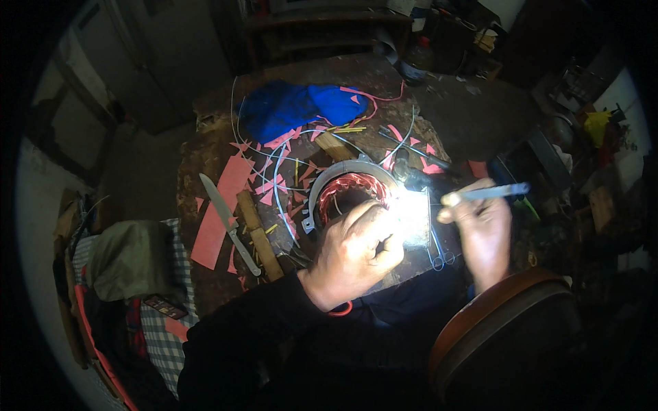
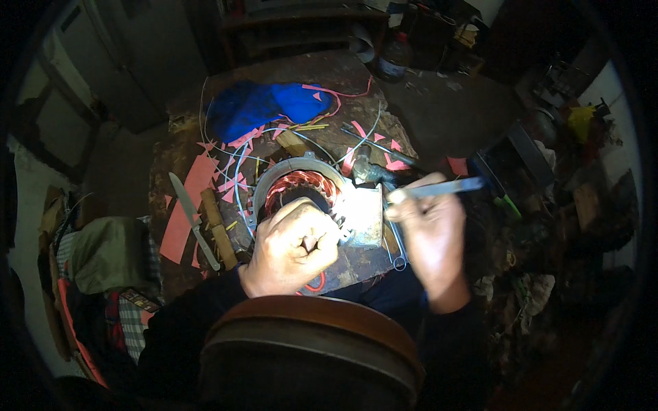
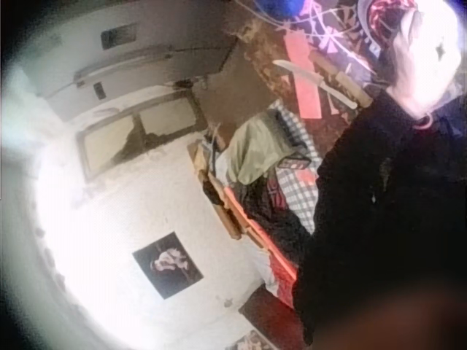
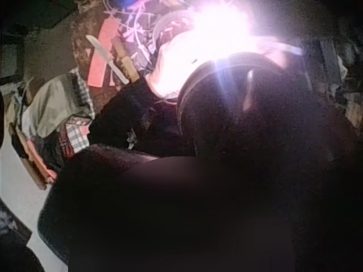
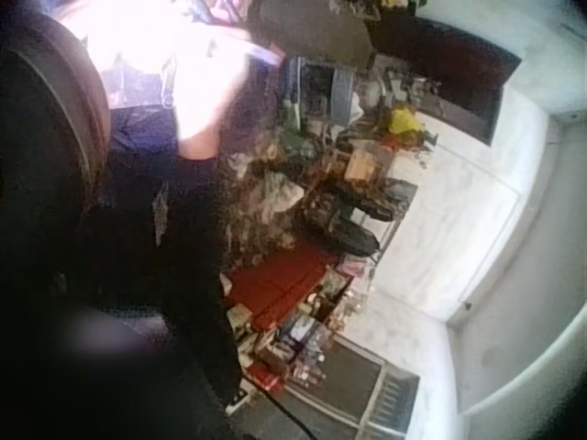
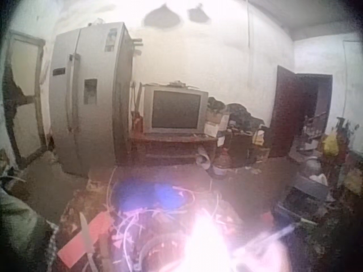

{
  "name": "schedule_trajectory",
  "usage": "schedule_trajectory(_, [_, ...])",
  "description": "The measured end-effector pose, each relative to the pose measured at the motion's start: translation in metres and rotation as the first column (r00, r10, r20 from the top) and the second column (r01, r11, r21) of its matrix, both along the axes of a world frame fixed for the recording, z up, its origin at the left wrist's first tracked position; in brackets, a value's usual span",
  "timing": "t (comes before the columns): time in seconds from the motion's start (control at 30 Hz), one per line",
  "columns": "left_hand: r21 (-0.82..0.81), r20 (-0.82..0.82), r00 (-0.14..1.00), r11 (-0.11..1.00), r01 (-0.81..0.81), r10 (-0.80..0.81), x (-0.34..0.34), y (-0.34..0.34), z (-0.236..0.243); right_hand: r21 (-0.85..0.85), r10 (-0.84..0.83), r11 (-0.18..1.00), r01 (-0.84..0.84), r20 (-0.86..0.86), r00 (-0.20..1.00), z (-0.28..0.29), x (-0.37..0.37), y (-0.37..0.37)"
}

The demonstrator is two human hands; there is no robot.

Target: The person works on a circular electrical component with copper windings, using a small tool to adjust wires and a soldering iron to make connections. They move the component between two work surfaces and continue manipulating the wiring.

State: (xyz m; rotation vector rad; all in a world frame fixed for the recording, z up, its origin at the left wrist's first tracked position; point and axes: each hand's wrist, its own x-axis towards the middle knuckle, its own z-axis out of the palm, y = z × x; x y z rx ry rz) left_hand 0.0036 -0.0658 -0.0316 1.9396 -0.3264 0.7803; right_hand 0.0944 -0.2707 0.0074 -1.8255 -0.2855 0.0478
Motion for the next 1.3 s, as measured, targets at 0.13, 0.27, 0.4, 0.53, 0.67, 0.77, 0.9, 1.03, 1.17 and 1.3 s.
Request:
schedule_trajectory(0.13, [0.138,0.041,0.999,0.99,0.005,-0.011,0.0,0.0,-0.004,0.178,0.208,0.968,-0.175,-0.187,0.96,0.0,-0.002,-0.018])
schedule_trajectory(0.27, [0.168,0.067,0.998,0.986,-0.001,-0.011,-0.001,-0.001,-0.006,0.141,0.362,0.929,-0.341,-0.169,0.917,-0.004,-0.015,-0.013])
schedule_trajectory(0.4, [0.245,0.113,0.993,0.969,-0.012,-0.016,0.001,-0.002,-0.008,0.002,0.377,0.925,-0.379,-0.1,0.921,-0.003,-0.023,0.0])
schedule_trajectory(0.53, [0.321,0.096,0.995,0.946,-0.035,0.004,-0.002,-0.004,-0.011,-0.132,0.301,0.94,-0.314,-0.112,0.947,0.001,-0.022,0.002])
schedule_trajectory(0.67, [0.266,0.095,0.994,0.964,0.018,-0.045,-0.004,-0.001,-0.009,0.01,0.098,0.995,-0.101,-0.35,0.932,0.006,-0.004,-0.006])
schedule_trajectory(0.77, [0.2,0.124,0.991,0.98,0.015,-0.041,-0.001,-0.004,-0.007,0.078,0.246,0.969,-0.235,-0.393,0.886,0.001,-0.009,-0.005])
schedule_trajectory(0.9, [0.218,0.165,0.986,0.976,-0.017,-0.019,-0.001,-0.004,-0.006,0.001,0.313,0.946,-0.323,-0.245,0.917,-0.006,-0.021,0.004])
schedule_trajectory(1.03, [0.251,0.166,0.985,0.968,-0.001,-0.041,-0.002,0.0,-0.008,0.013,0.154,0.988,-0.156,-0.256,0.954,0.0,-0.008,0.001])
schedule_trajectory(1.17, [0.214,0.163,0.986,0.977,-0.011,-0.024,0.0,-0.004,-0.008,0.123,0.334,0.942,-0.311,-0.295,0.895,-0.005,-0.017,0.001])
schedule_trajectory(1.3, [0.163,0.079,0.996,0.985,-0.06,0.047,-0.001,-0.006,-0.007,0.112,0.296,0.954,-0.279,-0.192,0.936,-0.022,-0.023,0.003])
